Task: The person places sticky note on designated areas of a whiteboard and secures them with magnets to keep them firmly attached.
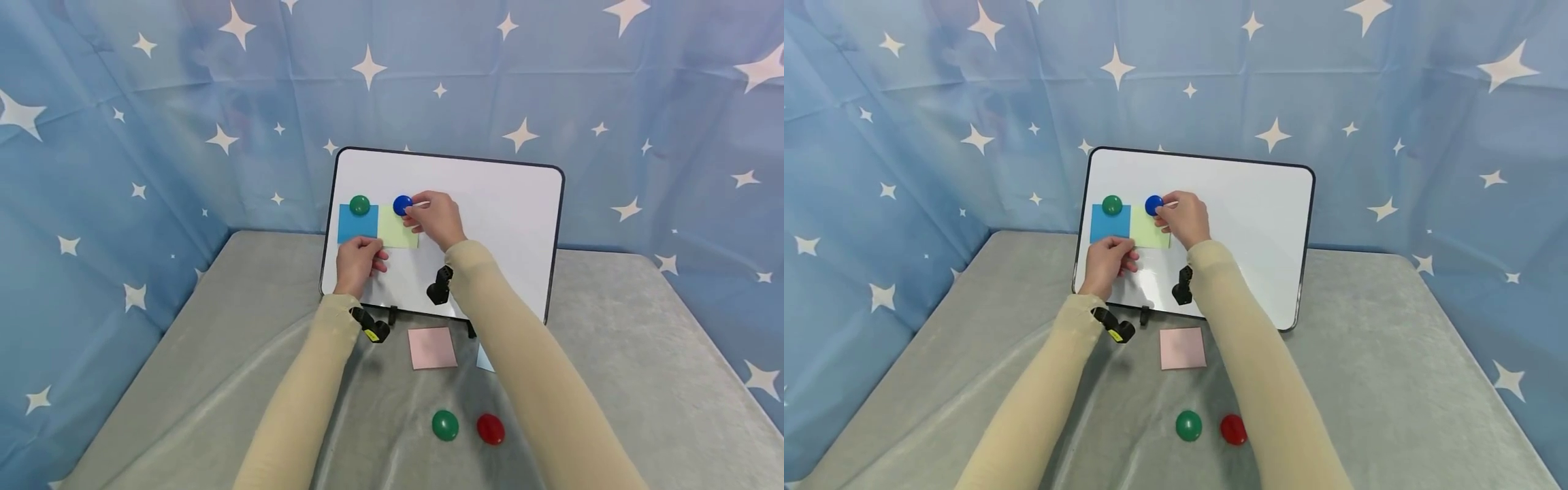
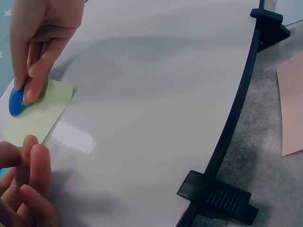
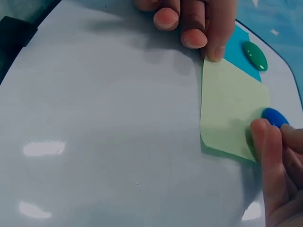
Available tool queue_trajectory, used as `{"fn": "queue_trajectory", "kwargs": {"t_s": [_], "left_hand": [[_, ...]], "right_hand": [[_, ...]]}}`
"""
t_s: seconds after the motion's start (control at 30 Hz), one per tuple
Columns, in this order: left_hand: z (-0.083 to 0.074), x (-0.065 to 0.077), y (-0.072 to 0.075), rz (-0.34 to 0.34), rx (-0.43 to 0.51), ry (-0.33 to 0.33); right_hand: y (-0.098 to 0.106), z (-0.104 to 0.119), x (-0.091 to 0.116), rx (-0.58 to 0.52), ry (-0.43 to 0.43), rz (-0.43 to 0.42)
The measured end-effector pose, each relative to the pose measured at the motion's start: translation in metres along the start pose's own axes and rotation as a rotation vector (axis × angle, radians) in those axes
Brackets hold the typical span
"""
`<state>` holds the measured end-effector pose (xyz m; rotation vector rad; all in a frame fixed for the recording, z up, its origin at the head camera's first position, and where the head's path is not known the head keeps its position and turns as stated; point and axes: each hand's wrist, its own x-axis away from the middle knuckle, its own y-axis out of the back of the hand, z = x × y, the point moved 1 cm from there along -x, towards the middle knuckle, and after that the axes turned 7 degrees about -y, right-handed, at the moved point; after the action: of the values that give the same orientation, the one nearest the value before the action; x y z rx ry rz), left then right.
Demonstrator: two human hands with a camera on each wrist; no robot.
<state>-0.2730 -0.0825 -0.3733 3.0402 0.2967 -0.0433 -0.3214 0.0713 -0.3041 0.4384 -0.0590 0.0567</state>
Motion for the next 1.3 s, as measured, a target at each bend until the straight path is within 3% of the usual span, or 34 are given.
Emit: {"fn": "queue_trajectory", "kwargs": {"t_s": [0.6,0.93,1.3], "left_hand": [[0.0023,0.0043,-0.0032,0.020,0.050,0.033],[0.0016,0.0060,-0.0019,0.021,0.056,0.042],[0.0008,0.0063,0.0013,0.018,0.054,0.036]], "right_hand": [[-0.0026,0.0042,0.0007,0.122,-0.007,-0.015],[0.0003,0.0012,0.0011,0.153,0.038,-0.054],[0.0051,0.0003,0.0054,0.177,0.047,0.001]]}}
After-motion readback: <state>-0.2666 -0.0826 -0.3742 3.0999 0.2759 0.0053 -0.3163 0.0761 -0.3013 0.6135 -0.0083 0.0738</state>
